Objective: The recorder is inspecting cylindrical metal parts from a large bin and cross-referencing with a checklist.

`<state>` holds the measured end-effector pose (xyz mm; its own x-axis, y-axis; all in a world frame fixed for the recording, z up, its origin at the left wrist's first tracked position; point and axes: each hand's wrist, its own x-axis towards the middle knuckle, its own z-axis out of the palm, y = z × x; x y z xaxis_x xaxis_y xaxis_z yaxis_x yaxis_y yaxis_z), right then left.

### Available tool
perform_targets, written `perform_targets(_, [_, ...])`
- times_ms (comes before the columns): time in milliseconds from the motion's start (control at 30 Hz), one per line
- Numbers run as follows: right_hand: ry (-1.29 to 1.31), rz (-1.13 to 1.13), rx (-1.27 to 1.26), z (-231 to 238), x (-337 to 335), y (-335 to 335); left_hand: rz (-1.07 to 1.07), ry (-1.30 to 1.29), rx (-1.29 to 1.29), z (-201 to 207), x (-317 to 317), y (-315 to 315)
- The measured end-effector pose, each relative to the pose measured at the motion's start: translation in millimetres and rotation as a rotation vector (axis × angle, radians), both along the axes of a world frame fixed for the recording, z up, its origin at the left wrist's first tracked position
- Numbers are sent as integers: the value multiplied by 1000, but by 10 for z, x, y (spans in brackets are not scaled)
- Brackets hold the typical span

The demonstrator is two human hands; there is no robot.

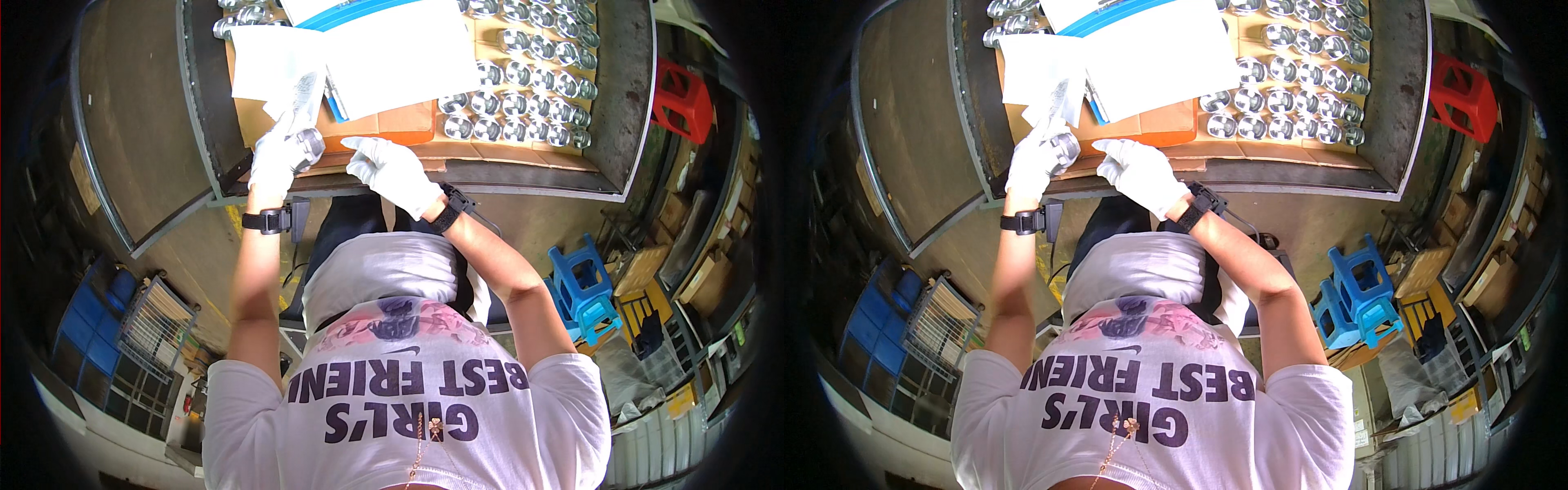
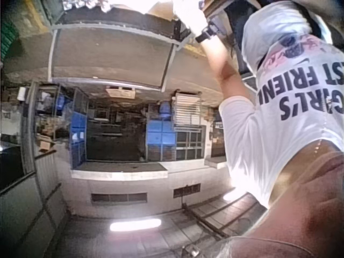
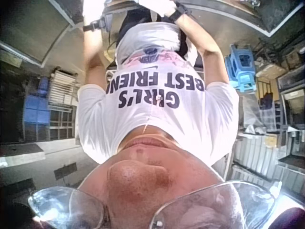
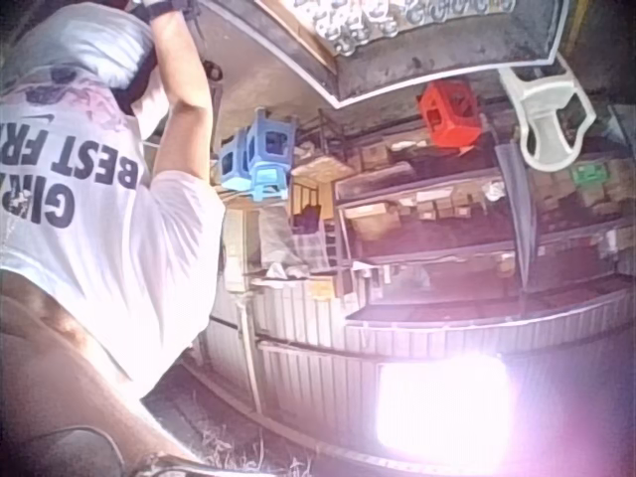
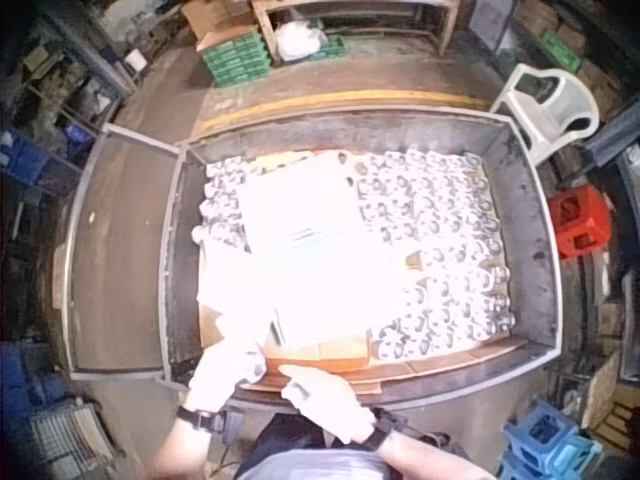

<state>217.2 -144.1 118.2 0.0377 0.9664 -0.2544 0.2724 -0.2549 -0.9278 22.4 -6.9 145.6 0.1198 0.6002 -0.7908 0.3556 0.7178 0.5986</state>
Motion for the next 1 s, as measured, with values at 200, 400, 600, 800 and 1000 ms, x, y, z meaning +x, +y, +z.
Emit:
perform_targets(200, [-60,62,179,-14,-92,62,261,-369,-251,-160,141,-139])
perform_targets(400, [56,127,98,-122,-69,24,250,-444,-301,-168,145,-194])
perform_targets(600, [-53,219,101,-19,34,81,219,-398,-276,-31,244,-233])
perform_targets(800, [-137,319,92,39,119,115,306,-436,-321,-36,278,-315])
perform_targets(1000, [-174,245,241,17,105,58,358,-434,-279,-27,294,-405])
